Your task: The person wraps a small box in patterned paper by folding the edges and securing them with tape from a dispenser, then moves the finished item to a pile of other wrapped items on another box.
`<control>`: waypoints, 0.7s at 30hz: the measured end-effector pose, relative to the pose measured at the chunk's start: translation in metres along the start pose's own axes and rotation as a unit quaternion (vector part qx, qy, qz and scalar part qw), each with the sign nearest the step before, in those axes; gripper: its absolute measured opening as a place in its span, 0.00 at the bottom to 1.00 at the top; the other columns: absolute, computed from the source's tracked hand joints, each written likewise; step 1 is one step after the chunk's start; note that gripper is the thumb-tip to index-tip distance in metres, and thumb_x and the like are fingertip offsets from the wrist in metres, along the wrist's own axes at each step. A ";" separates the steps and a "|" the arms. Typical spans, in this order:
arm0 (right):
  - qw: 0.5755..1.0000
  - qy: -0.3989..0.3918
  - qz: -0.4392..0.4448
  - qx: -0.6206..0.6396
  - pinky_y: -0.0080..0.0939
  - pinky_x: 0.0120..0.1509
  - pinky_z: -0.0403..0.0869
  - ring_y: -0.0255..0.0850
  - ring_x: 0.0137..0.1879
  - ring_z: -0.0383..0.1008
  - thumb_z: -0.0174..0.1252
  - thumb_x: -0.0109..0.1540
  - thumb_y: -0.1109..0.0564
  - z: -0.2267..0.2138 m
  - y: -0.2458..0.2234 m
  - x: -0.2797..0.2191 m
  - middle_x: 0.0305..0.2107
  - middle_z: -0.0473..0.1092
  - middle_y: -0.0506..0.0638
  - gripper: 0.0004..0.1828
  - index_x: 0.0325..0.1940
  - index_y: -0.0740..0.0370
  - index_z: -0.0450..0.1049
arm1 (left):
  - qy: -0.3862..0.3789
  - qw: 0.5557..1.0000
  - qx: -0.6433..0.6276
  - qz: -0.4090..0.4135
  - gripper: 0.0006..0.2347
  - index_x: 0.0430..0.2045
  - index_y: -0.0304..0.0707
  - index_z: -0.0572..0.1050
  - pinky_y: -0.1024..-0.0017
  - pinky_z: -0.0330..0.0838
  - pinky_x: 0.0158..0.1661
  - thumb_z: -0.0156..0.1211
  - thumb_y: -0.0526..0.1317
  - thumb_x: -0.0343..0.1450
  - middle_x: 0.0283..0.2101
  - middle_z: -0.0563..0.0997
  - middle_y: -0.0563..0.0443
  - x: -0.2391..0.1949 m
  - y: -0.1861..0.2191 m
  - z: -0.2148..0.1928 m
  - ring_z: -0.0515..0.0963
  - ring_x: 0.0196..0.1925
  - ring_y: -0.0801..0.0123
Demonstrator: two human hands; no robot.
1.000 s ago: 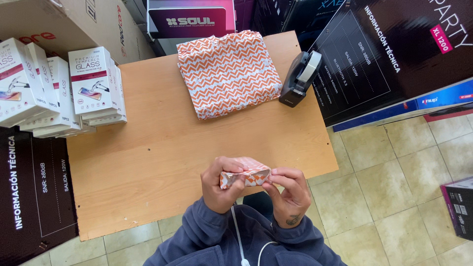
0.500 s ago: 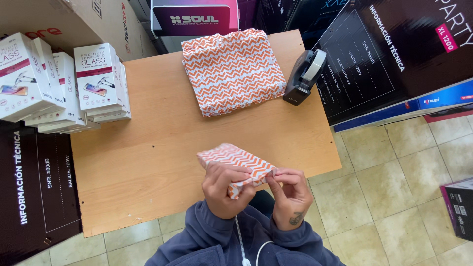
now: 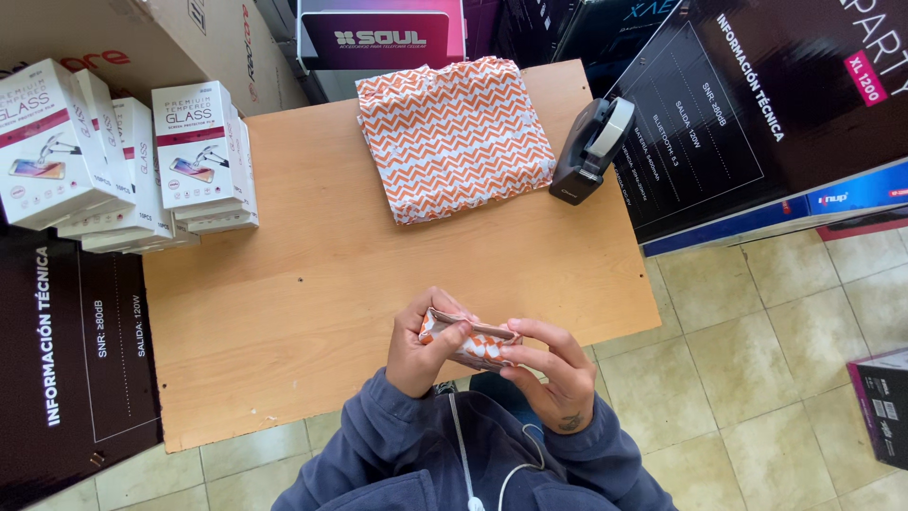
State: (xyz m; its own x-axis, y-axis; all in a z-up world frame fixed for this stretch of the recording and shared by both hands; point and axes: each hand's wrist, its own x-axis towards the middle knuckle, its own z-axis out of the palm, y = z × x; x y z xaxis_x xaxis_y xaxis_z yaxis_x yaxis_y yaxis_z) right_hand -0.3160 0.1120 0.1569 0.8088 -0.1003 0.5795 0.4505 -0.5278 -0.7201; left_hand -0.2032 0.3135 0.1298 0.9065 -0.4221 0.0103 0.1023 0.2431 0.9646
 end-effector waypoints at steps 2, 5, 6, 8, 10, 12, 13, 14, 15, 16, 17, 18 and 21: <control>1.000 0.018 -0.009 0.008 0.49 0.69 0.93 0.55 0.61 0.92 0.70 0.72 0.57 0.002 -0.001 0.002 0.61 0.79 0.61 0.08 0.56 0.57 0.86 | 0.000 1.000 0.003 -0.011 0.07 0.35 0.43 0.79 0.68 0.82 0.42 0.73 0.40 0.76 0.39 0.91 0.48 0.002 0.010 0.002 0.90 0.40 0.68; 0.998 0.050 -0.005 -0.024 0.49 0.71 0.91 0.52 0.60 0.91 0.72 0.70 0.56 0.003 0.000 0.000 0.58 0.82 0.60 0.09 0.53 0.59 0.87 | -0.013 0.997 0.066 -0.031 0.14 0.50 0.44 0.83 0.77 0.75 0.40 0.72 0.49 0.76 0.48 0.90 0.57 0.004 0.028 0.007 0.81 0.36 0.81; 0.997 0.068 -0.006 -0.039 0.47 0.70 0.90 0.51 0.59 0.91 0.73 0.70 0.56 0.003 0.001 0.000 0.57 0.82 0.60 0.09 0.52 0.60 0.87 | 0.025 0.996 0.083 0.020 0.19 0.56 0.43 0.79 0.71 0.76 0.53 0.69 0.52 0.77 0.55 0.86 0.54 0.004 0.028 0.008 0.82 0.50 0.73; 0.995 0.086 -0.007 -0.053 0.46 0.68 0.90 0.51 0.58 0.91 0.74 0.69 0.56 0.003 0.005 -0.002 0.55 0.83 0.60 0.08 0.51 0.60 0.87 | 0.064 0.990 0.100 0.072 0.23 0.63 0.41 0.76 0.65 0.77 0.66 0.65 0.55 0.78 0.62 0.83 0.50 0.000 0.025 0.009 0.83 0.65 0.66; 0.992 0.107 0.005 -0.070 0.47 0.68 0.90 0.52 0.59 0.90 0.74 0.68 0.58 0.004 0.009 -0.006 0.55 0.82 0.61 0.08 0.51 0.59 0.87 | 0.129 0.987 0.049 0.080 0.10 0.48 0.41 0.71 0.62 0.79 0.63 0.65 0.37 0.76 0.51 0.84 0.44 -0.005 0.018 0.009 0.85 0.57 0.60; 0.992 0.103 0.000 -0.079 0.46 0.68 0.90 0.51 0.59 0.90 0.74 0.68 0.58 0.004 0.009 -0.009 0.56 0.82 0.60 0.08 0.52 0.60 0.87 | 0.140 0.985 0.072 0.074 0.06 0.44 0.42 0.76 0.64 0.82 0.60 0.66 0.36 0.76 0.49 0.86 0.45 -0.004 0.027 0.013 0.87 0.55 0.61; 0.991 0.099 -0.006 -0.088 0.45 0.67 0.89 0.50 0.59 0.90 0.75 0.68 0.58 0.003 0.008 -0.011 0.56 0.82 0.59 0.09 0.52 0.60 0.87 | 0.150 0.982 0.093 0.066 0.02 0.39 0.42 0.80 0.66 0.86 0.57 0.68 0.34 0.77 0.47 0.88 0.47 -0.004 0.031 0.015 0.89 0.53 0.63; 0.991 0.098 -0.006 -0.088 0.45 0.67 0.89 0.50 0.59 0.90 0.75 0.68 0.58 0.005 0.007 -0.009 0.56 0.82 0.59 0.09 0.52 0.60 0.87 | 0.151 0.982 0.093 0.066 0.02 0.39 0.42 0.80 0.66 0.86 0.57 0.68 0.34 0.77 0.47 0.88 0.47 -0.004 0.035 0.017 0.89 0.53 0.63; 0.993 0.095 -0.029 -0.067 0.50 0.65 0.91 0.55 0.58 0.91 0.73 0.69 0.59 0.007 0.006 -0.007 0.57 0.81 0.60 0.08 0.52 0.62 0.86 | 0.162 0.974 0.131 0.092 0.02 0.39 0.43 0.81 0.67 0.87 0.55 0.67 0.35 0.76 0.46 0.88 0.48 -0.004 0.039 0.018 0.90 0.52 0.63; 0.993 0.092 -0.053 -0.046 0.55 0.64 0.93 0.60 0.57 0.91 0.72 0.70 0.61 0.009 0.005 -0.004 0.57 0.79 0.61 0.08 0.53 0.63 0.85 | 0.172 0.964 0.169 0.117 0.02 0.38 0.43 0.82 0.67 0.88 0.52 0.67 0.35 0.74 0.45 0.88 0.48 -0.003 0.043 0.020 0.91 0.50 0.63; 0.993 0.092 -0.053 -0.046 0.55 0.64 0.93 0.60 0.57 0.91 0.72 0.70 0.61 0.008 0.005 -0.006 0.57 0.79 0.61 0.08 0.53 0.63 0.85 | 0.172 0.963 0.168 0.117 0.02 0.38 0.43 0.82 0.67 0.88 0.52 0.67 0.35 0.74 0.45 0.88 0.48 -0.001 0.050 0.019 0.91 0.50 0.63; 0.992 0.106 -0.040 -0.048 0.53 0.64 0.93 0.58 0.57 0.91 0.72 0.69 0.61 0.008 0.006 -0.008 0.56 0.80 0.60 0.07 0.52 0.63 0.86 | 0.139 0.951 0.218 0.169 0.03 0.40 0.43 0.85 0.65 0.87 0.55 0.69 0.38 0.76 0.48 0.87 0.46 0.000 0.057 0.018 0.91 0.51 0.60; 0.990 0.133 -0.009 -0.044 0.49 0.65 0.92 0.55 0.56 0.91 0.74 0.68 0.61 0.004 0.009 -0.012 0.54 0.81 0.60 0.07 0.49 0.63 0.86 | 0.056 0.935 0.262 0.233 0.06 0.46 0.42 0.88 0.62 0.88 0.58 0.73 0.40 0.78 0.56 0.84 0.41 0.006 0.062 0.007 0.90 0.55 0.57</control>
State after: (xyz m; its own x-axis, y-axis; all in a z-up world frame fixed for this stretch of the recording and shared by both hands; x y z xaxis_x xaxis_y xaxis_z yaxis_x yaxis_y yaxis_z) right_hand -0.3198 0.1121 0.1419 0.6671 -0.3026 0.6807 0.4198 -0.6022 -0.6791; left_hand -0.1942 0.3195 0.1918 0.8429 -0.2750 0.4625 -0.5025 -0.0950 0.8593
